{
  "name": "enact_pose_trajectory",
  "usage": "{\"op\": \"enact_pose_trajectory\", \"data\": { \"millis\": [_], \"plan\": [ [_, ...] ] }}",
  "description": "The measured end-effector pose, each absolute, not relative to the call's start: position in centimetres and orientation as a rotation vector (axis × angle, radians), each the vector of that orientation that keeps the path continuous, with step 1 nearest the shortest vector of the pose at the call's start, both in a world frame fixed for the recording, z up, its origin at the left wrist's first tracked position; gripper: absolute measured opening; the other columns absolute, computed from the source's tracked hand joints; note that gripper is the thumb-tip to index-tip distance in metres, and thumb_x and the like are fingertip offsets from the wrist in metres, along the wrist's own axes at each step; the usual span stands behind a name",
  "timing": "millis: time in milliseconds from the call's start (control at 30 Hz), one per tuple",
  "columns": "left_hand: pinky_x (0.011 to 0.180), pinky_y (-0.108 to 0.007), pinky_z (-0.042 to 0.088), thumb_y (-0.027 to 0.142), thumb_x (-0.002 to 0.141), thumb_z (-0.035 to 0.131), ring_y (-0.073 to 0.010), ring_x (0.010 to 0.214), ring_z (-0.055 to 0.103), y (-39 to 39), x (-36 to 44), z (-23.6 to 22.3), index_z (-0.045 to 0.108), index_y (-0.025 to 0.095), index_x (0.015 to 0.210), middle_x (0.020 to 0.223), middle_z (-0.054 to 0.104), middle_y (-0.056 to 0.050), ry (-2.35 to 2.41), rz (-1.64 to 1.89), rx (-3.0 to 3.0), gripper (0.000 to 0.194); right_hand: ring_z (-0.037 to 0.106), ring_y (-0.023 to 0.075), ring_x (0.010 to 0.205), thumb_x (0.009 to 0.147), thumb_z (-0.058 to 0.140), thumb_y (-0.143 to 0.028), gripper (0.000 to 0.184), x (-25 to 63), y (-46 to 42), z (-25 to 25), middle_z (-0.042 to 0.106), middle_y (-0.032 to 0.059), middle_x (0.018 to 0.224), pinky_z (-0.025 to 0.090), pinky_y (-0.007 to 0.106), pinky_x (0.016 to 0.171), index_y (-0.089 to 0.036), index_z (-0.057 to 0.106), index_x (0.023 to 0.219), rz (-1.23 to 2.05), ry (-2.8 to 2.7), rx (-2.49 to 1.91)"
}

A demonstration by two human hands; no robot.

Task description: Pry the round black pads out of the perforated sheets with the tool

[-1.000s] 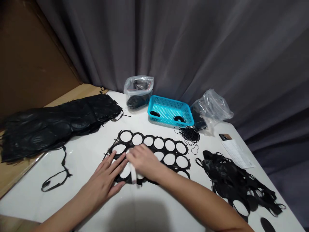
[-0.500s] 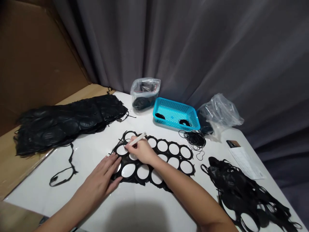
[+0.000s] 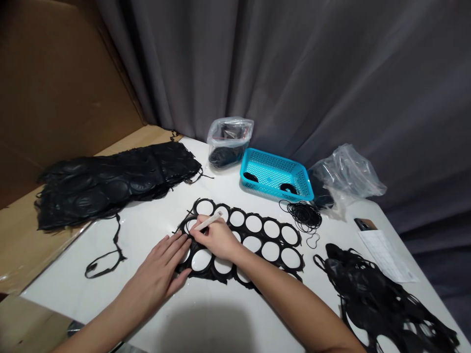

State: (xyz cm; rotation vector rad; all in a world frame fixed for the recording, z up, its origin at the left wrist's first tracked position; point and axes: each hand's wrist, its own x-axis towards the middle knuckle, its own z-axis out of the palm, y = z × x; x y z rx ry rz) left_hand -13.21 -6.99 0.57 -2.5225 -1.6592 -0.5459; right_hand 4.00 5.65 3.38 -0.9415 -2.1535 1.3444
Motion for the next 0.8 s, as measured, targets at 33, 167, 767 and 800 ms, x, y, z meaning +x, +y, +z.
{"op": "enact_pose_trajectory", "data": {
  "millis": [33, 167, 767, 800],
  "plan": [
    [0.112, -0.049, 0.039, 0.040, 0.100, 0.050, -0.0324, 0.133, 0.052, -7.0, -13.2, 0.6, 0.052, 0.011, 0.140, 0.143, 0.057, -0.016, -1.666, -0.547, -2.524, 0.049, 0.060, 0.0152, 0.076, 0.092, 0.058, -0.023, 0.013, 4.0, 5.6, 3.3, 0.067, -0.0011, 0.082, 0.045, 0.026, 0.070, -0.021, 0.060, 0.079, 1.331, -2.168, -0.924],
    [0.114, -0.049, 0.036, 0.040, 0.100, 0.049, -0.0313, 0.135, 0.051, -7.0, -13.2, 0.5, 0.048, 0.014, 0.144, 0.145, 0.055, -0.015, -1.681, -0.551, -2.535, 0.051, 0.063, 0.0168, 0.083, 0.091, 0.058, -0.020, 0.012, 3.9, 5.7, 3.0, 0.069, 0.0004, 0.087, 0.046, 0.027, 0.076, -0.022, 0.059, 0.079, 1.214, -2.230, -0.870],
    [0.112, -0.049, 0.042, 0.040, 0.100, 0.051, -0.0326, 0.135, 0.051, -6.8, -13.1, 0.8, 0.049, 0.010, 0.140, 0.140, 0.059, -0.017, -1.638, -0.570, -2.519, 0.051, 0.058, 0.0230, 0.080, 0.096, 0.044, -0.018, 0.017, 5.9, 12.0, 5.8, 0.066, 0.0078, 0.087, 0.042, 0.034, 0.074, -0.021, 0.055, 0.084, 0.400, -2.118, -1.168],
    [0.112, -0.049, 0.042, 0.040, 0.100, 0.051, -0.0322, 0.135, 0.051, -6.9, -13.2, 0.9, 0.049, 0.011, 0.140, 0.140, 0.058, -0.017, -1.644, -0.571, -2.519, 0.050, 0.058, 0.0217, 0.077, 0.095, 0.045, -0.022, 0.017, 6.3, 12.9, 6.2, 0.066, 0.0062, 0.084, 0.042, 0.032, 0.072, -0.022, 0.054, 0.080, 0.484, -2.028, -1.194]
  ]
}}
